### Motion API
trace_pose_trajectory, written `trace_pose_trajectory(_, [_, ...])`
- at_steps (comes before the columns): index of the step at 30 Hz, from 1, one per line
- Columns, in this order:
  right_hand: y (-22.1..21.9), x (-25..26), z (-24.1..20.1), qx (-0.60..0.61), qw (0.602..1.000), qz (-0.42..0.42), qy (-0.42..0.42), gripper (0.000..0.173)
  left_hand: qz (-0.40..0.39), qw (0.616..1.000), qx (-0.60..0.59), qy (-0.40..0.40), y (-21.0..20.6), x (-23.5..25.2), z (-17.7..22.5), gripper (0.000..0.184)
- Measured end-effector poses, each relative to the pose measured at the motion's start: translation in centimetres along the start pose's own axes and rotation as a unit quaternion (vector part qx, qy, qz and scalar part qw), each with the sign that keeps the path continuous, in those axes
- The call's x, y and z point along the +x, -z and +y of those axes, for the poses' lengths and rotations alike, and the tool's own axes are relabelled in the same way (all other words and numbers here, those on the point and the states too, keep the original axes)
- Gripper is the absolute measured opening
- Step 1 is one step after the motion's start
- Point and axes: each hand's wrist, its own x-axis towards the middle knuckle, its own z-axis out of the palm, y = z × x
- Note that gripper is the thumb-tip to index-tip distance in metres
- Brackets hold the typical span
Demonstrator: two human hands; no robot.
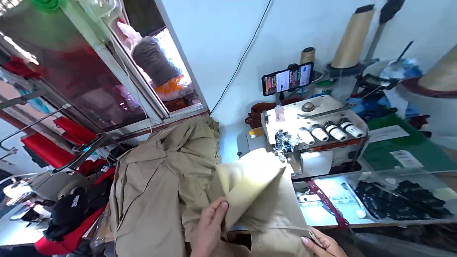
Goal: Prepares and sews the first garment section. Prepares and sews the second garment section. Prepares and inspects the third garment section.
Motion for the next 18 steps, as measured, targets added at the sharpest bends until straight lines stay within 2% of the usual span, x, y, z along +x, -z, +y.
trace_pose_trajectory(2, [0.3,-0.3,0.0,0.009,1.0,-0.002,-0.004,0.033,-0.017,0.998,-0.007,-0.055,-1.5,-1.8,0.5,0.025])
trace_pose_trajectory(5, [0.5,-0.7,-0.1,0.014,1.0,-0.008,0.016,0.032,-0.16,0.975,0.047,-0.143,-2.2,-2.8,0.1,0.028])
trace_pose_trajectory(7, [0.5,-0.9,0.1,0.022,0.999,-0.005,0.025,0.031,-0.209,0.952,0.141,-0.171,-2.4,-2.6,-1.0,0.032])
trace_pose_trajectory(9, [0.4,-1.1,0.3,0.027,0.999,-0.001,0.02,0.032,-0.213,0.94,0.209,-0.165,-2.4,-2.5,-2.4,0.031])
trace_pose_trajectory(10, [0.3,-1.1,0.4,0.03,0.999,0.0,0.018,0.032,-0.205,0.943,0.206,-0.163,-2.4,-2.5,-2.8,0.03])
trace_pose_trajectory(15, [0.0,-1.1,0.3,0.036,0.999,0.007,0.018,0.032,-0.121,0.981,0.018,-0.149,-3.2,-3.7,-2.1,0.029])
trace_pose_trajectory(18, [0.0,-1.1,0.3,0.038,0.999,0.01,0.018,0.032,-0.147,0.968,0.088,-0.185,-3.6,-4.1,-0.5,0.035])
